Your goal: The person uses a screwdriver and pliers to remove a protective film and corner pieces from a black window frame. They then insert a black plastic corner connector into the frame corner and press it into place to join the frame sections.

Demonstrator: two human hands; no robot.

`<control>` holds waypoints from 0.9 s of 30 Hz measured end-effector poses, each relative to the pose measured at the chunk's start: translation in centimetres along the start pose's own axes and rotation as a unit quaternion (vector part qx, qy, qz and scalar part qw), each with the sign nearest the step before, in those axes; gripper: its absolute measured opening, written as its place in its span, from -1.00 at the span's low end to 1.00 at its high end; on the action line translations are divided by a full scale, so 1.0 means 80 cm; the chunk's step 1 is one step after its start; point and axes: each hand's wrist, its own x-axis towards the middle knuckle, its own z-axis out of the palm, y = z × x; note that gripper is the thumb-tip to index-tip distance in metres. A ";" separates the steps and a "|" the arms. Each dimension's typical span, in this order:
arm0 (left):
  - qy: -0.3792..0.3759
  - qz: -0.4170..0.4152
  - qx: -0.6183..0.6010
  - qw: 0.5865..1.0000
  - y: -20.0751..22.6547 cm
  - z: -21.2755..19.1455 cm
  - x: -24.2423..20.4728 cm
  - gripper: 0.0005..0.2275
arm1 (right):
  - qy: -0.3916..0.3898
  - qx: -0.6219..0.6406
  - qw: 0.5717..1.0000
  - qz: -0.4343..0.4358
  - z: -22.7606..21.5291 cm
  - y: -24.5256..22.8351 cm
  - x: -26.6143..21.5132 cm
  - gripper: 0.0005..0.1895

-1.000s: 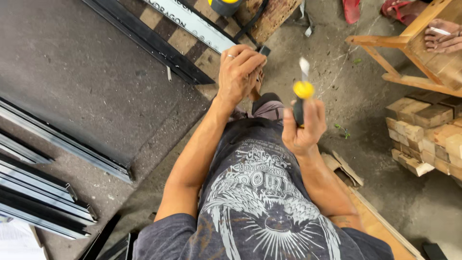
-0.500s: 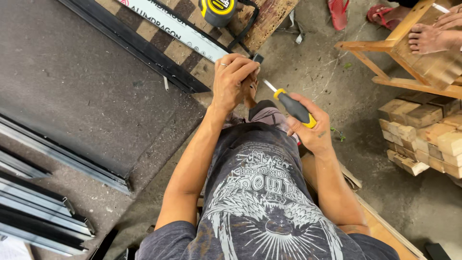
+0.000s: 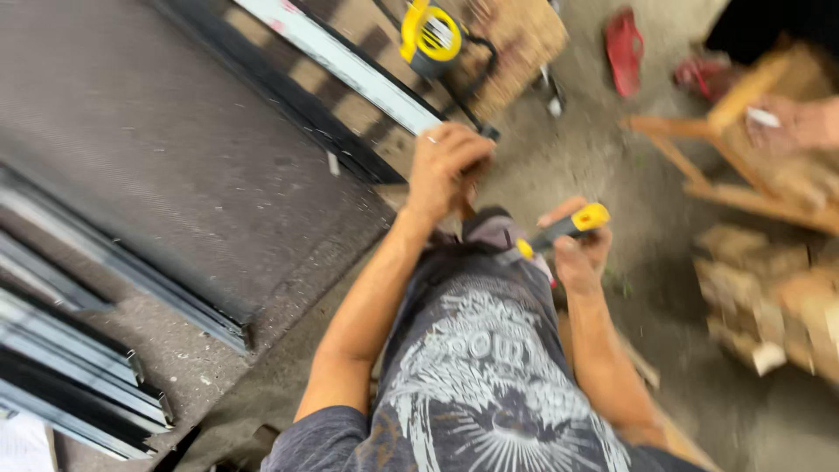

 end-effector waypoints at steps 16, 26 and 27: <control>0.034 -0.007 0.089 0.995 0.011 0.004 -0.004 -0.83 | 0.003 -0.504 0.850 -0.156 0.068 -0.041 0.043 -0.49; 0.016 -0.014 0.097 0.995 0.010 0.003 0.003 -0.80 | 0.021 -0.427 0.898 -0.102 0.053 -0.033 0.032 -0.43; 0.006 -0.016 0.104 0.994 0.010 0.002 0.003 -0.77 | -0.083 -0.539 0.834 -0.085 0.052 -0.029 0.039 -0.44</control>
